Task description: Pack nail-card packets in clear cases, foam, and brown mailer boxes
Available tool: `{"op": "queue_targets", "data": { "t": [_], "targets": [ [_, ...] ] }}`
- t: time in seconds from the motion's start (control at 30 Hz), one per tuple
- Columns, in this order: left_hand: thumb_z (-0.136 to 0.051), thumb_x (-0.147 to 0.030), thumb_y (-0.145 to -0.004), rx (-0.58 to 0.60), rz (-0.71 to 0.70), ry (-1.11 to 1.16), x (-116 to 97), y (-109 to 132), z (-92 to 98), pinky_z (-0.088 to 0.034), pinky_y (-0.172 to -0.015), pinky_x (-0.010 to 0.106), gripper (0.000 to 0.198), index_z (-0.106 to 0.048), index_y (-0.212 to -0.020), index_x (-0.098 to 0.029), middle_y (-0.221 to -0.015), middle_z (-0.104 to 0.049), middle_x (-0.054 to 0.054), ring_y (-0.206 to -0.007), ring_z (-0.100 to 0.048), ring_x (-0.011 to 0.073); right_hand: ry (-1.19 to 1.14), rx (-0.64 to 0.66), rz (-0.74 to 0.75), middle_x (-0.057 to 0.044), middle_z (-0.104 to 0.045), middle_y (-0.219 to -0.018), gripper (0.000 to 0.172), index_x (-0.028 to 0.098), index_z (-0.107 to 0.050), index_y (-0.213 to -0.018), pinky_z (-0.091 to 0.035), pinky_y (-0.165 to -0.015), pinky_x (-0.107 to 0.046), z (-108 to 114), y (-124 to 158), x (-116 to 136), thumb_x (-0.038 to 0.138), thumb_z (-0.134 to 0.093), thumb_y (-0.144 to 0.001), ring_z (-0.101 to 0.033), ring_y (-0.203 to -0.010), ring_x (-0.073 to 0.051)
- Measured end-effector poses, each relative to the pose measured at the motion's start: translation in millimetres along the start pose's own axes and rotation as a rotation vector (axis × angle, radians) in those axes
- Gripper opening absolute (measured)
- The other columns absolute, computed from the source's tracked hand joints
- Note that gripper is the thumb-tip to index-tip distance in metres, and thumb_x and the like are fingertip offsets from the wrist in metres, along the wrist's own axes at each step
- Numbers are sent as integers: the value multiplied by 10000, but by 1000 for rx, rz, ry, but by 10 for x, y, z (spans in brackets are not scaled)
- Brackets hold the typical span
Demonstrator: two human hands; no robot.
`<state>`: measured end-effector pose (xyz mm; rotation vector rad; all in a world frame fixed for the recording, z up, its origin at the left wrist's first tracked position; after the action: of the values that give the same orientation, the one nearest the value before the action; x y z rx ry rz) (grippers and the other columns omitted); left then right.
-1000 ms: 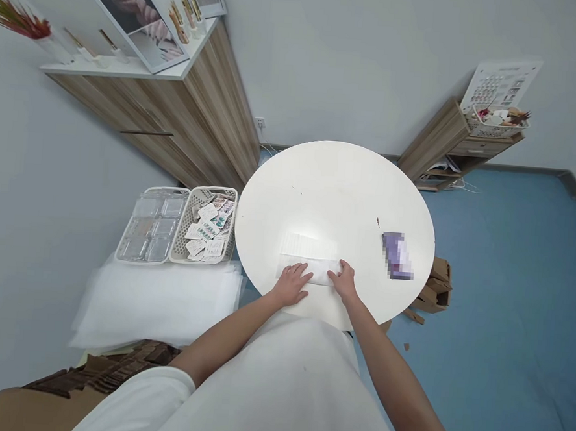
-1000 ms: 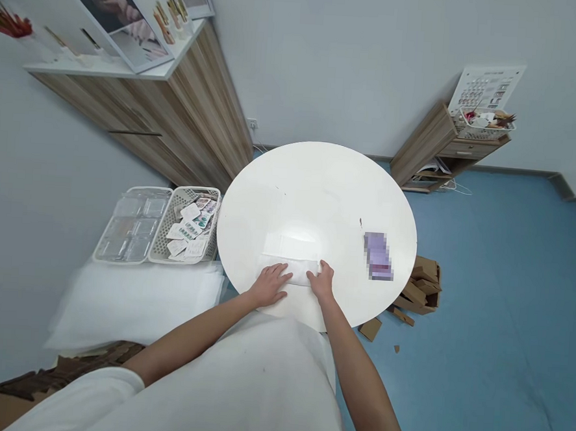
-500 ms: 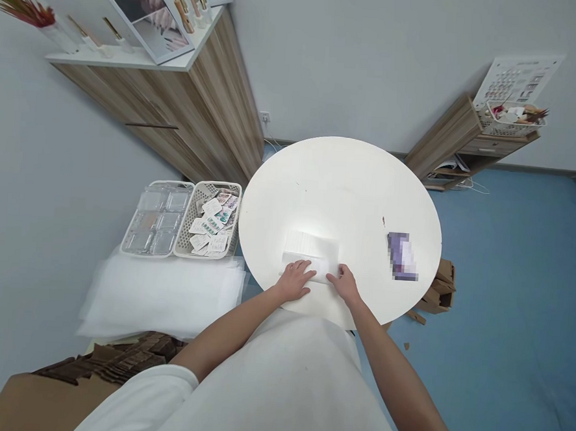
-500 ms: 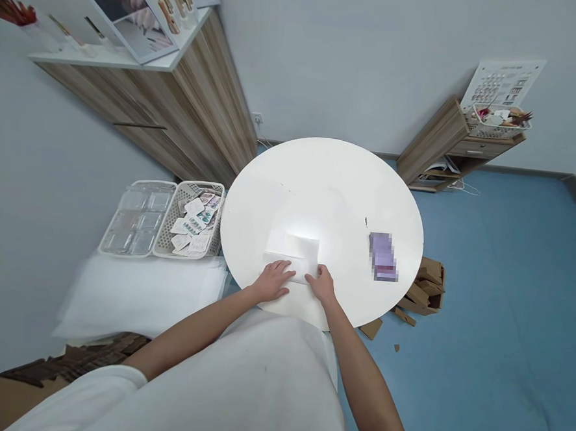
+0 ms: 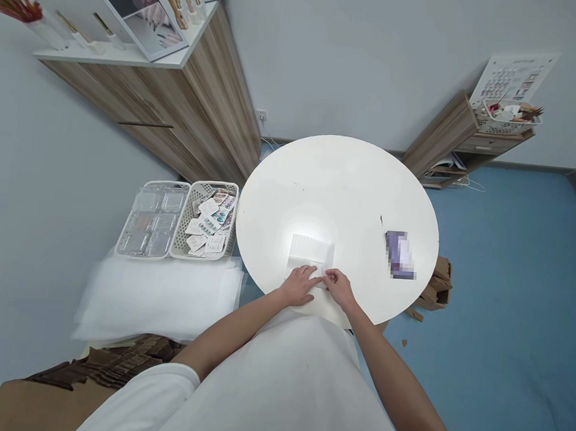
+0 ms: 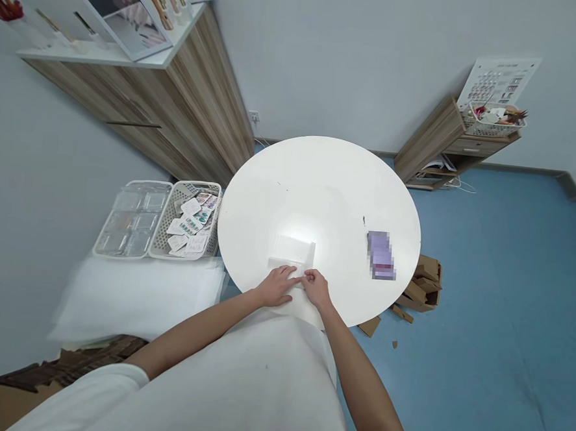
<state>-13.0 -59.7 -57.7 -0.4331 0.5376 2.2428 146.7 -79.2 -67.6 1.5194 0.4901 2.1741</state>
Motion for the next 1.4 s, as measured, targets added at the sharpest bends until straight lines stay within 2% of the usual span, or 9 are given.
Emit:
{"op": "queue_targets", "data": {
  "t": [0.2, 0.33, 0.5, 0.63, 0.7, 0.9, 1.13, 1.3, 1.4],
  "targets": [
    [-531, -317, -721, -58, -5, 38, -15, 14, 42, -256, -961, 410, 705, -189, -1332, -230, -1359, -291, 107, -1208, -295, 260, 173, 108, 105, 11, -576, -711, 252, 213, -584, -897, -437, -653, -273, -11, -11, 56, 215, -438, -692, -535, -648, -131],
    [-550, -294, -713, -40, -22, -40, -63, 6, 20, -209, -977, 437, 609, -310, -1271, -254, -1356, -302, 93, -1216, -284, 277, 336, 64, 158, -13, -539, -853, 304, 220, -554, -962, -439, -700, -283, -15, -11, 31, 190, -512, -663, -538, -747, -144],
    [-554, -269, -708, -10, 16, -30, -51, 6, 13, -194, -985, 436, 565, -355, -1237, -280, -1367, -301, 69, -1239, -257, 276, 521, 18, 185, -62, -385, -1126, 606, 266, -403, -1202, -431, -766, -295, -107, 54, 33, 188, -603, -636, -507, -954, -189],
    [-568, -294, -699, -11, 40, 27, -24, 42, 37, -207, -988, 431, 545, -384, -1211, -285, -1377, -282, 63, -1247, -243, 278, 610, -3, 183, -77, -346, -1172, 628, 283, -362, -1236, -432, -719, -299, -160, 64, 74, 183, -593, -661, -502, -967, -216],
    [-556, -330, -711, -71, 136, 65, 29, 99, 40, -204, -994, 439, 542, -375, -1218, -273, -1390, -250, 73, -1253, -230, 282, 649, 2, 159, -80, -349, -1165, 616, 283, -365, -1230, -429, -654, -288, -168, 49, 89, 200, -594, -664, -516, -930, -218],
    [-471, -396, -755, -232, 778, 325, 350, 420, -86, -312, -922, 435, 635, -215, -1289, -168, -1361, -236, 155, -1240, -241, 307, 688, -3, 147, -76, -343, -1138, 605, 266, -365, -1214, -418, -627, -282, -175, 8, 86, 211, -593, -656, -539, -814, -184],
    [-544, -388, -695, -221, 815, 495, 389, 383, -214, -306, -943, 421, 692, -201, -1250, -155, -1311, -289, 177, -1227, -283, 303, 681, 3, 167, -65, -350, -1107, 613, 262, -375, -1194, -422, -684, -289, -211, 16, 90, 189, -612, -633, -547, -783, -168],
    [-538, -401, -706, -222, 925, 801, 446, 358, -145, -440, -763, 298, 715, -164, -1261, -148, -1264, -362, 176, -1079, -473, 224, 671, 20, 184, -66, -352, -1103, 607, 253, -386, -1183, -424, -671, -287, -297, 82, 91, 179, -611, -624, -547, -795, -173],
    [-540, -382, -713, -157, 903, 949, 499, 404, -68, -452, -633, 262, 586, -303, -1198, -154, -1094, -521, 130, -888, -568, 193, 648, 30, 183, -57, -348, -1104, 600, 263, -391, -1177, -425, -681, -279, -349, 141, 70, 173, -608, -625, -543, -810, -163]
  ]
}}
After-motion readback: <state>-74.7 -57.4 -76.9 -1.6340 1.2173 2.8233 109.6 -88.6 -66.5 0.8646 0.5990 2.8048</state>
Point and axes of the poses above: each hand's wrist, its own y-axis away from the middle knuckle, its own z-axis out of the back of the hand, x = y × z, the point moved 2 cm from there along -y, towards the middle knuckle
